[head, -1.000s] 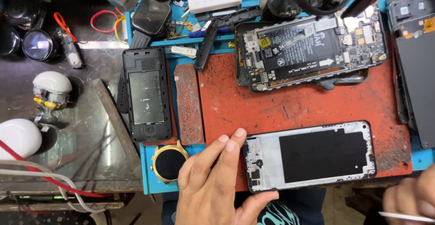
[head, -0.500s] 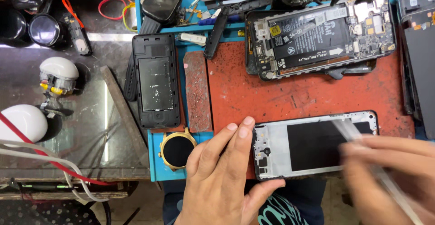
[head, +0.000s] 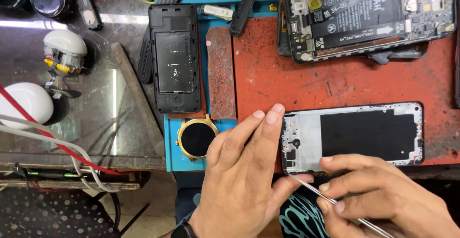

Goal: The person uses a pair of tweezers and a thin metal tool to scrape adhesive and remove small components from the interior of a mobile phone frame.

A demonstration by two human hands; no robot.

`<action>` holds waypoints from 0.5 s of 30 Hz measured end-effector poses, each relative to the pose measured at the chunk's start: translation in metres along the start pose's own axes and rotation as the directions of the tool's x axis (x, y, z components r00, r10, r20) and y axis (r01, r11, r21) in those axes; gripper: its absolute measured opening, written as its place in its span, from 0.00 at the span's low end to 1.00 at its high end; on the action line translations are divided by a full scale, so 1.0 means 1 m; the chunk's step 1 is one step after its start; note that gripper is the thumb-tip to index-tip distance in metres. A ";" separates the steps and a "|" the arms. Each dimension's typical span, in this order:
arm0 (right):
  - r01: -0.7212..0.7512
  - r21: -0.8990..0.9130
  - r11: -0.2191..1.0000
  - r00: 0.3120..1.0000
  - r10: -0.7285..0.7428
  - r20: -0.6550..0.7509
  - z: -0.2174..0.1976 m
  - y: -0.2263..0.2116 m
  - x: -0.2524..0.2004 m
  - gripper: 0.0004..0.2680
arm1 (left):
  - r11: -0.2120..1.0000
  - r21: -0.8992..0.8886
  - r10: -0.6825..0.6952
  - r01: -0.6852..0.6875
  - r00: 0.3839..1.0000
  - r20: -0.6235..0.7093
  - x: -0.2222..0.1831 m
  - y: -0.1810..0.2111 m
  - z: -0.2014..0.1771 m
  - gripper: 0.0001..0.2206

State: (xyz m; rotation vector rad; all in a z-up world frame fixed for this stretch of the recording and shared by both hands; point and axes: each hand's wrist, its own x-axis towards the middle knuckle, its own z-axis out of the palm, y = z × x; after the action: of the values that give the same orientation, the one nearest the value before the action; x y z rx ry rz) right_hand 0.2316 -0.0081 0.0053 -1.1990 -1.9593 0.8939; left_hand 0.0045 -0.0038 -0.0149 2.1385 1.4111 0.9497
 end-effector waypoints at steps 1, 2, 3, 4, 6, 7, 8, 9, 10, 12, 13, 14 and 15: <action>0.033 0.005 0.999 0.999 -0.033 0.014 0.000 0.005 0.002 0.11 | 1.000 0.002 0.000 0.000 1.000 -0.002 0.000 0.000 0.000 0.41; 0.065 0.010 0.998 0.997 -0.065 0.027 -0.001 0.008 0.003 0.12 | 1.000 0.003 0.000 0.000 1.000 -0.003 -0.001 0.000 0.000 0.41; 0.046 0.019 0.999 0.999 -0.046 0.019 -0.001 0.010 0.002 0.12 | 1.000 0.003 -0.002 0.002 1.000 -0.002 -0.001 0.000 0.001 0.42; 0.027 0.027 0.999 1.000 -0.027 0.011 -0.001 0.010 0.001 0.12 | 1.000 0.003 -0.003 0.003 1.000 -0.002 -0.001 -0.001 0.002 0.42; -0.013 0.049 0.999 1.000 0.012 0.020 -0.004 0.009 0.001 0.11 | 1.000 0.004 0.001 -0.001 1.000 0.007 -0.001 -0.001 0.002 0.43; -0.034 0.063 0.997 0.999 0.032 0.036 -0.009 0.007 0.000 0.11 | 1.000 0.005 0.005 -0.005 1.000 0.015 -0.002 -0.002 0.001 0.44; -0.055 0.078 0.995 0.997 0.051 0.052 -0.012 0.007 -0.001 0.10 | 1.000 0.008 0.009 -0.010 1.000 0.023 -0.002 -0.003 0.001 0.44; -0.124 0.119 0.985 0.992 0.122 0.022 -0.013 0.007 -0.004 0.10 | 1.000 0.015 0.013 -0.014 1.000 0.016 -0.002 -0.003 0.001 0.44; -0.191 0.162 0.968 0.981 0.194 -0.003 -0.015 0.008 -0.010 0.10 | 1.000 0.022 0.017 -0.017 1.000 0.011 -0.002 -0.003 0.002 0.45; -0.297 0.254 0.921 0.949 0.314 -0.029 -0.021 0.020 -0.027 0.11 | 0.999 0.026 0.020 -0.020 1.000 0.007 -0.003 -0.004 0.002 0.45; -0.335 0.301 0.893 0.932 0.361 -0.030 -0.024 0.029 -0.038 0.13 | 1.000 0.023 0.020 -0.020 1.000 0.008 -0.003 -0.005 0.002 0.46; -0.488 0.387 0.783 0.860 0.507 0.058 -0.036 0.047 -0.045 0.12 | 1.000 0.019 0.021 -0.021 1.000 0.010 -0.003 -0.005 0.002 0.46; -0.623 0.449 0.640 0.758 0.636 0.145 -0.047 0.065 -0.051 0.12 | 1.000 0.011 0.015 -0.015 1.000 0.012 -0.003 -0.004 0.002 0.46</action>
State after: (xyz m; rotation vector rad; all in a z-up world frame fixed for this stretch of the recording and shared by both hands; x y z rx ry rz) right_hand 0.3181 -0.0230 -0.0320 -1.5904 -1.1445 1.5932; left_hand 0.0025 -0.0052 -0.0201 2.1620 1.4000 0.9348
